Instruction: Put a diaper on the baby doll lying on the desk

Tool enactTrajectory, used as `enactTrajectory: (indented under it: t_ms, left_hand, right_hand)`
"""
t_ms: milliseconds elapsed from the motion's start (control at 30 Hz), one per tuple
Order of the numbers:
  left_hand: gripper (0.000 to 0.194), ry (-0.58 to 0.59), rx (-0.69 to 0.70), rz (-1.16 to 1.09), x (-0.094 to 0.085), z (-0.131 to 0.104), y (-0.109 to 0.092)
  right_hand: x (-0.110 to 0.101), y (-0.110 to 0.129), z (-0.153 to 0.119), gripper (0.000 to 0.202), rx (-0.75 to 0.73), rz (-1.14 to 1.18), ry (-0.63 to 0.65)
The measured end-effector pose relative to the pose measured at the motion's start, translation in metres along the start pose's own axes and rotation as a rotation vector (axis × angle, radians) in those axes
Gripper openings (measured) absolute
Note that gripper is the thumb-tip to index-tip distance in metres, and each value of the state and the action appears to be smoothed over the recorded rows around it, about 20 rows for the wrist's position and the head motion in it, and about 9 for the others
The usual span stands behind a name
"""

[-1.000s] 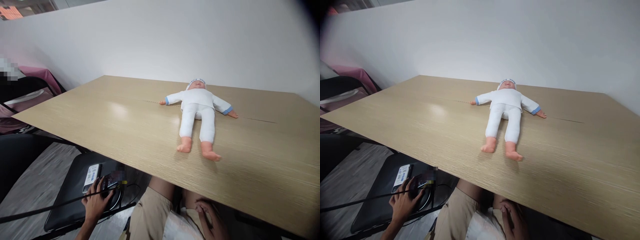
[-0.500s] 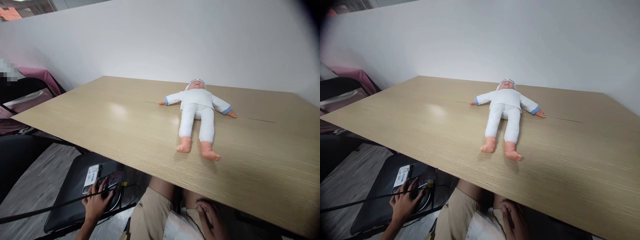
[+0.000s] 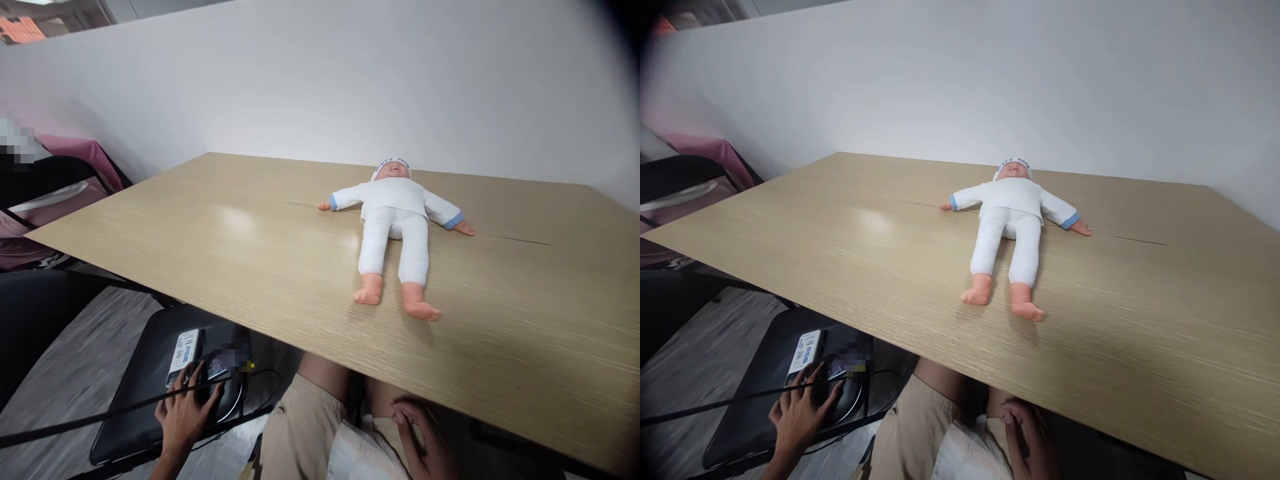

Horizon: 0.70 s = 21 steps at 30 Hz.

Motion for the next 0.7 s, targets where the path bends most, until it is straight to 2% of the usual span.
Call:
enactTrajectory:
  t_ms: [433, 567, 700]
  left_hand:
    - [0.077, 0.007, 0.011, -0.015, 0.004, 0.006, 0.003]
    - [0.077, 0.017, 0.04, -0.016, 0.003, 0.009, -0.006]
    - [0.072, 0.052, 0.106, -0.006, 0.007, 0.014, -0.023]
  right_hand:
    - [0.001, -0.002, -0.001, 0.022, 0.01, 0.006, 0.003]
    - [0.002, -0.002, 0.0, 0.022, 0.002, 0.001, 0.001]
    - [0.004, -0.004, 0.0, 0.021, 0.003, -0.012, 0.006]
Point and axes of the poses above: each hand's wrist, its own z-axis towards the middle knuckle, its own x-axis out of the palm, y = z × x, the point moved 9 cm from there along z, towards the middle knuckle, and after that the axes turned 5 degrees about y, right-handed, at the moved point
